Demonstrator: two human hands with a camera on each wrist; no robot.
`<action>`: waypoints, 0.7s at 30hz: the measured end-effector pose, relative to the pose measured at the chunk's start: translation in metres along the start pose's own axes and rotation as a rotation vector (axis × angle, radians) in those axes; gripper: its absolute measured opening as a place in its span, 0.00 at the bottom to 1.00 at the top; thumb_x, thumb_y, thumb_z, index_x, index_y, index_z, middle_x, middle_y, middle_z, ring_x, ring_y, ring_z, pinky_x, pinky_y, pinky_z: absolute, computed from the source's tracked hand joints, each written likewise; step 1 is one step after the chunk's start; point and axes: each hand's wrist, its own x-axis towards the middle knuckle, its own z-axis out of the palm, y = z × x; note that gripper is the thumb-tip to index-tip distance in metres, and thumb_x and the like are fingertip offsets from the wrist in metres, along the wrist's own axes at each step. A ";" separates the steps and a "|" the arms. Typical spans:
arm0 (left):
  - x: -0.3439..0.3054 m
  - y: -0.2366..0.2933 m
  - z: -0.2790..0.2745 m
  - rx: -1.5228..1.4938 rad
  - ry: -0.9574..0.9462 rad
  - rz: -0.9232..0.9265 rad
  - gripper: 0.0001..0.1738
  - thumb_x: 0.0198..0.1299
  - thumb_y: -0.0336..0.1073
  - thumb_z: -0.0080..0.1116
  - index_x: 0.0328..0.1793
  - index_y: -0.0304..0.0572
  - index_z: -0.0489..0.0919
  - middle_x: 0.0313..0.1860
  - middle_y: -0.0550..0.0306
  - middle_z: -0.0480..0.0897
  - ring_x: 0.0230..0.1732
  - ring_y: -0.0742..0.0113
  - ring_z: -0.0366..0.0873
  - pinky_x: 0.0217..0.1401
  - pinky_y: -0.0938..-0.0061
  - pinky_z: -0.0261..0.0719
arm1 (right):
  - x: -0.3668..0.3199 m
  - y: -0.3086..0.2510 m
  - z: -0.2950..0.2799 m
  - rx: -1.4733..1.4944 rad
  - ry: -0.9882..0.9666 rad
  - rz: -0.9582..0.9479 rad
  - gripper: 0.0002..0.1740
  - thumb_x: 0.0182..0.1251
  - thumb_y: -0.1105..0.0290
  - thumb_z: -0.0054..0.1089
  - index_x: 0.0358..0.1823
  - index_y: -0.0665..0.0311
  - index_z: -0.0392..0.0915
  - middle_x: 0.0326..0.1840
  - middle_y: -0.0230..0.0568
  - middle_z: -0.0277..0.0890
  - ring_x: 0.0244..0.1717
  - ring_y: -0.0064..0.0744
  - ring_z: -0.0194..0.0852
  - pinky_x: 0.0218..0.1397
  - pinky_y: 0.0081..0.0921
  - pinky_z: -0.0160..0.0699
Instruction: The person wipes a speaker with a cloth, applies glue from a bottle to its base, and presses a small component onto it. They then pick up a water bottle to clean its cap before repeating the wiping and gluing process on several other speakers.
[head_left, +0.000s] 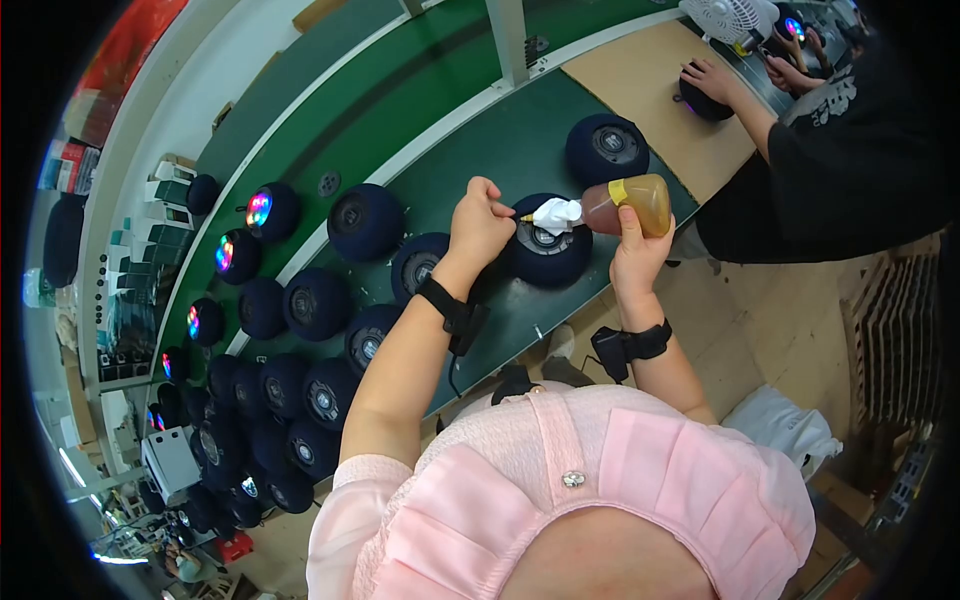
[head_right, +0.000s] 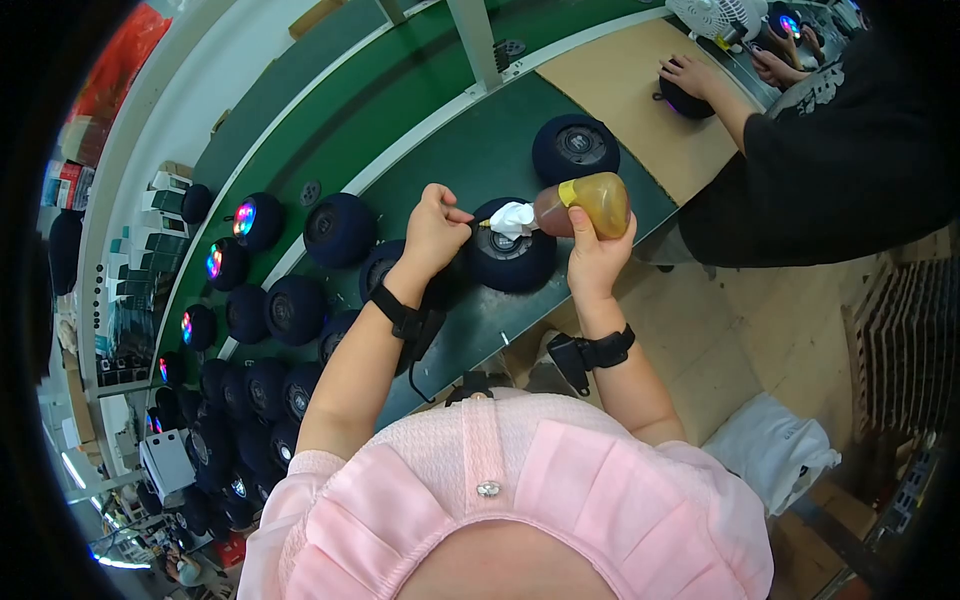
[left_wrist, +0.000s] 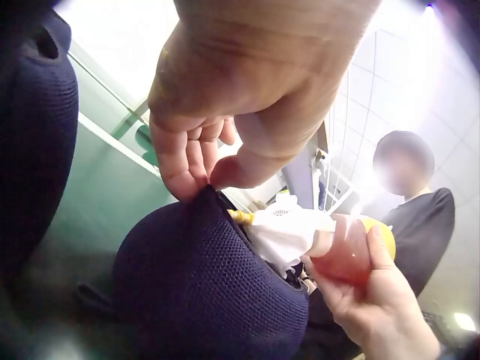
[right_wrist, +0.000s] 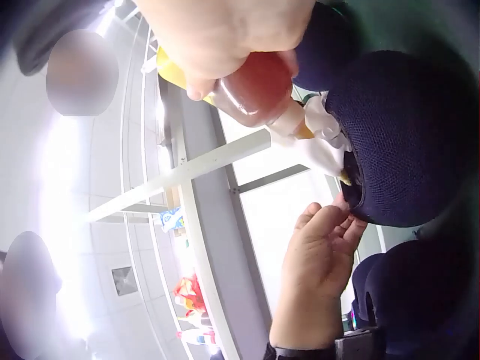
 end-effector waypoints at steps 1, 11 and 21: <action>0.000 -0.001 0.001 -0.001 -0.001 -0.001 0.21 0.39 0.19 0.55 0.41 0.36 0.62 0.27 0.49 0.80 0.29 0.67 0.79 0.32 0.77 0.75 | 0.000 -0.002 0.001 -0.061 -0.024 -0.058 0.34 0.51 0.64 0.71 0.54 0.70 0.61 0.50 0.38 0.68 0.50 0.27 0.68 0.56 0.24 0.65; -0.007 0.011 0.002 0.028 0.092 0.027 0.20 0.38 0.21 0.58 0.41 0.37 0.66 0.22 0.52 0.78 0.28 0.59 0.80 0.30 0.70 0.76 | 0.001 -0.001 -0.014 0.020 0.157 0.183 0.17 0.62 0.64 0.59 0.49 0.64 0.69 0.45 0.35 0.71 0.45 0.26 0.70 0.48 0.25 0.70; -0.038 0.011 0.023 0.043 0.253 0.200 0.19 0.37 0.22 0.54 0.39 0.38 0.65 0.32 0.44 0.73 0.38 0.43 0.72 0.40 0.58 0.69 | 0.030 0.023 -0.078 0.707 0.132 0.852 0.29 0.61 0.62 0.58 0.61 0.67 0.62 0.61 0.43 0.64 0.60 0.38 0.64 0.64 0.33 0.67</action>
